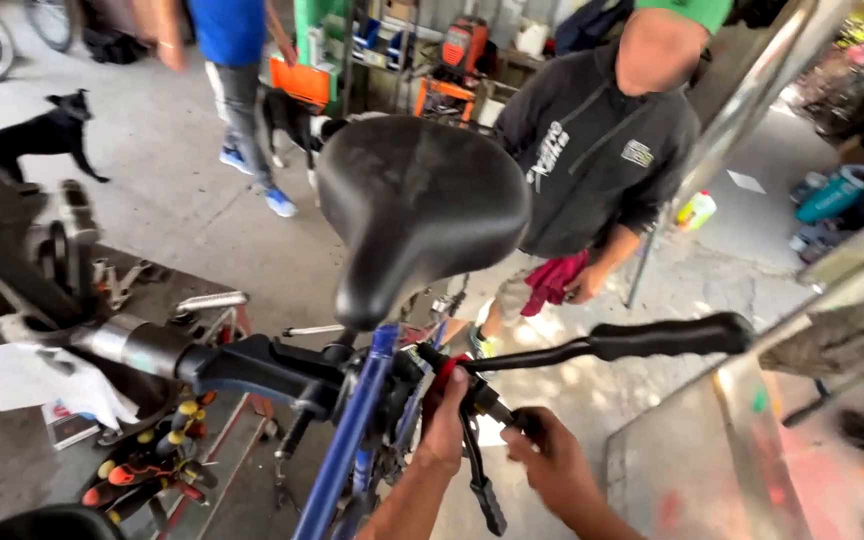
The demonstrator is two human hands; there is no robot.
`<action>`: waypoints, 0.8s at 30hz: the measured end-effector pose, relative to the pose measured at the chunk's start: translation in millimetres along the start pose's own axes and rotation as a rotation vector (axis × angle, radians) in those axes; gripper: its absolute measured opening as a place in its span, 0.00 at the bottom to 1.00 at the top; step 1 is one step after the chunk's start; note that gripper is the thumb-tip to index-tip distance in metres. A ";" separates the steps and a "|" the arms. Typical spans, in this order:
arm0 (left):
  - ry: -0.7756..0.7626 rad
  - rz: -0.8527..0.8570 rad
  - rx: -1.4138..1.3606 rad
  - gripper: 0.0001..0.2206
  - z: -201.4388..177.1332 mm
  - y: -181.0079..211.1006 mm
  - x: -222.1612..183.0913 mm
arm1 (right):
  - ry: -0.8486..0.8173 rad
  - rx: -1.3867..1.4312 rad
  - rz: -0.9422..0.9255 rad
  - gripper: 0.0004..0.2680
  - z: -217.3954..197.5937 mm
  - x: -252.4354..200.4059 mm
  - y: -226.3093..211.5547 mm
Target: A person uses a hand tool to adjust and secure components on a bicycle, specifically focusing on the rear rack and seat area.
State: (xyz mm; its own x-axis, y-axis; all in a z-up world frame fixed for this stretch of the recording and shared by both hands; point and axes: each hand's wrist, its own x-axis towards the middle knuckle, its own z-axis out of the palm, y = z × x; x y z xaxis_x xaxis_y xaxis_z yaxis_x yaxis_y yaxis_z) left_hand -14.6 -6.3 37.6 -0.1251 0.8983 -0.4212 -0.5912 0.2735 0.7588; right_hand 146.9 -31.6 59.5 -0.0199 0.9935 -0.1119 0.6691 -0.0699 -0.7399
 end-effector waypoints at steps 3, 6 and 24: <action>0.072 -0.126 -0.029 0.39 -3.8 -8.8 3.4 | -0.300 0.689 0.544 0.28 -9.3 1.6 -17.2; -0.018 -0.217 0.043 0.44 -5.9 -6.6 7.4 | -0.415 0.695 0.439 0.19 -4.3 9.0 -0.2; 0.088 -0.053 -0.167 0.34 -7.2 -1.6 8.1 | 0.112 -0.206 -0.120 0.19 3.2 -1.5 11.6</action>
State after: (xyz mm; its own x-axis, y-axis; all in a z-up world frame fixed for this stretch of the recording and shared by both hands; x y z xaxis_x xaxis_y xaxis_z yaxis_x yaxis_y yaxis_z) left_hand -20.4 -1.9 29.4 -0.1551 0.8484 -0.5062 -0.7219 0.2524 0.6443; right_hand 152.3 -34.2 48.9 -0.0332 0.9981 0.0515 0.8041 0.0572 -0.5918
